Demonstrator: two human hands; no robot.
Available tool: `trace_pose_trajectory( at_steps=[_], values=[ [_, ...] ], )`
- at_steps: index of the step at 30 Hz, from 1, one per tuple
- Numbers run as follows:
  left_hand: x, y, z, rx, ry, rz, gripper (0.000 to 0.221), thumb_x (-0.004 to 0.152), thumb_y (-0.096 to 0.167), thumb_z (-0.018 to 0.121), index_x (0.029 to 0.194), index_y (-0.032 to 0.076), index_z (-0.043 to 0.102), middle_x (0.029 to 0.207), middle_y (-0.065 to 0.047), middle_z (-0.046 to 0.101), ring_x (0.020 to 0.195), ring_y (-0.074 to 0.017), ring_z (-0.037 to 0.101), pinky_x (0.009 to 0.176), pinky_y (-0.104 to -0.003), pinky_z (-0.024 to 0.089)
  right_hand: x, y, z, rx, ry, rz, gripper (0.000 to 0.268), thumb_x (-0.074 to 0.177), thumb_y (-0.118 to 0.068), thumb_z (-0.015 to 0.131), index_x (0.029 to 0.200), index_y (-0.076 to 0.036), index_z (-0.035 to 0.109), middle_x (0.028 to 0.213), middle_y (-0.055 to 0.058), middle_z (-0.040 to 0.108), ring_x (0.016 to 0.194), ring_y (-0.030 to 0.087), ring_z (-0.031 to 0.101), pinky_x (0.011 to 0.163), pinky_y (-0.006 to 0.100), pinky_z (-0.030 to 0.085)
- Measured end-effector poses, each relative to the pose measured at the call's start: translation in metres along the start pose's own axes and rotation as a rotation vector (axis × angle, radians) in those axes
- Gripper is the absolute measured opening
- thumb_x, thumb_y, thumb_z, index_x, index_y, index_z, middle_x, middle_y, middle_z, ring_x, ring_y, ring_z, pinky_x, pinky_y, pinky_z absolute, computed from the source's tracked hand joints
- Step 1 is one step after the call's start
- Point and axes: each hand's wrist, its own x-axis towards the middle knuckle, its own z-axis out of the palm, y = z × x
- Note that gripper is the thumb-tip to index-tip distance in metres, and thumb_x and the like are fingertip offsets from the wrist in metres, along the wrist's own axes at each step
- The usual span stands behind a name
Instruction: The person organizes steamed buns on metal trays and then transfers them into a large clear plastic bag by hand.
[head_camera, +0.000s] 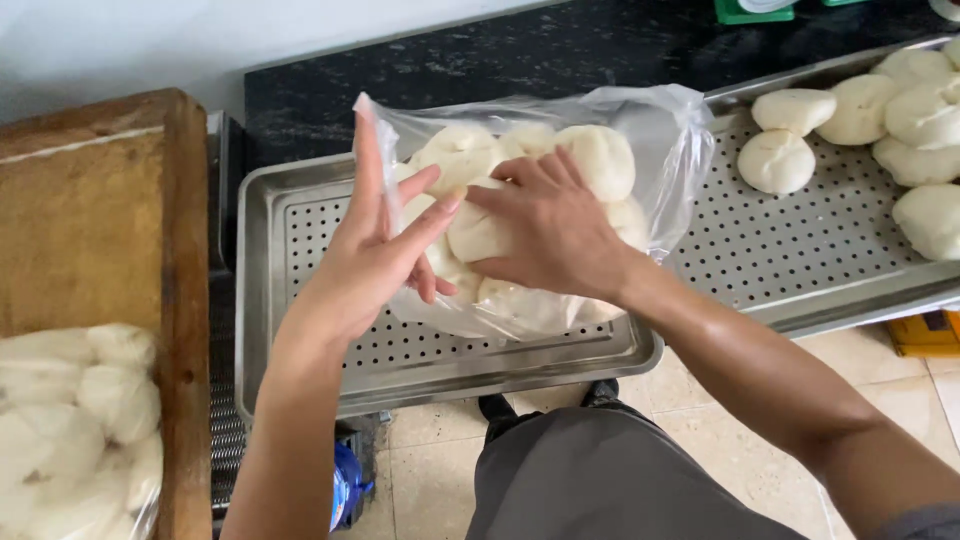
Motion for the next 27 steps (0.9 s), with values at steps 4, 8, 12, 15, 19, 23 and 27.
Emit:
trace_pose_trajectory(
  at_steps=[4,8,12,15,19,23,27],
  values=[
    [0.0,0.0,-0.008,-0.059,-0.007,-0.013,0.109,0.098,0.025,0.063,0.155,0.038,-0.029,0.165,-0.033,0.027,0.048,-0.0113,0.062,0.054,-0.034,0.066,-0.002,0.011,-0.009,0.058,-0.076,-0.113,0.088,0.072,-0.051,0.088,0.146,-0.012,0.06,0.146,0.026,0.051,0.137,0.052,0.04,0.105,0.068,0.035],
    [-0.003,-0.002,-0.006,-0.099,-0.041,-0.002,0.11,0.097,0.022,0.063,0.154,0.039,-0.031,0.164,-0.032,0.024,0.05,-0.0132,0.064,0.058,-0.036,0.068,-0.019,0.057,-0.038,0.219,0.044,-0.016,0.053,0.102,-0.043,0.066,0.147,-0.018,0.057,0.151,0.012,0.06,0.144,0.031,0.056,0.123,0.05,0.046],
    [-0.001,0.0,0.0,-0.075,-0.007,0.013,0.111,0.097,0.024,0.066,0.157,0.036,-0.027,0.161,-0.034,0.038,0.05,-0.0155,0.064,0.05,-0.034,0.061,-0.017,0.07,-0.023,-0.176,0.045,0.267,0.06,0.097,-0.035,0.076,0.147,-0.007,0.057,0.141,0.028,0.055,0.129,0.043,0.049,0.105,0.06,0.042],
    [0.003,0.01,0.007,-0.085,-0.009,-0.016,0.113,0.095,0.026,0.067,0.157,0.035,-0.028,0.159,-0.033,0.042,0.053,-0.0176,0.068,0.05,-0.033,0.06,-0.011,0.045,-0.035,0.09,0.088,0.391,0.053,0.096,-0.034,0.067,0.145,-0.014,0.059,0.135,0.023,0.059,0.122,0.039,0.058,0.101,0.055,0.05],
    [0.002,0.012,0.005,-0.055,-0.005,-0.011,0.112,0.097,0.027,0.067,0.159,0.034,-0.027,0.161,-0.032,0.042,0.06,-0.0196,0.072,0.053,-0.031,0.057,-0.015,0.062,-0.019,-0.071,0.109,0.294,0.062,0.086,-0.035,0.083,0.142,-0.015,0.063,0.133,0.026,0.051,0.116,0.047,0.051,0.095,0.058,0.05],
    [0.004,-0.008,-0.006,-0.091,-0.029,0.126,0.109,0.103,0.027,0.066,0.163,0.031,-0.025,0.161,-0.034,0.037,0.111,0.0015,0.066,0.068,-0.033,0.069,-0.014,0.066,-0.021,-0.046,0.042,0.306,0.073,0.081,-0.039,0.087,0.144,-0.015,0.058,0.134,0.025,0.047,0.117,0.046,0.047,0.092,0.058,0.049],
    [0.002,0.018,0.006,-0.038,0.036,-0.087,0.111,0.091,0.03,0.066,0.156,0.037,-0.024,0.156,-0.028,0.046,0.059,-0.0202,0.071,0.054,-0.032,0.063,-0.001,0.055,-0.017,-0.018,0.019,0.406,0.078,0.084,-0.045,0.083,0.148,-0.013,0.051,0.133,0.023,0.049,0.122,0.041,0.048,0.098,0.057,0.048]
  ],
)
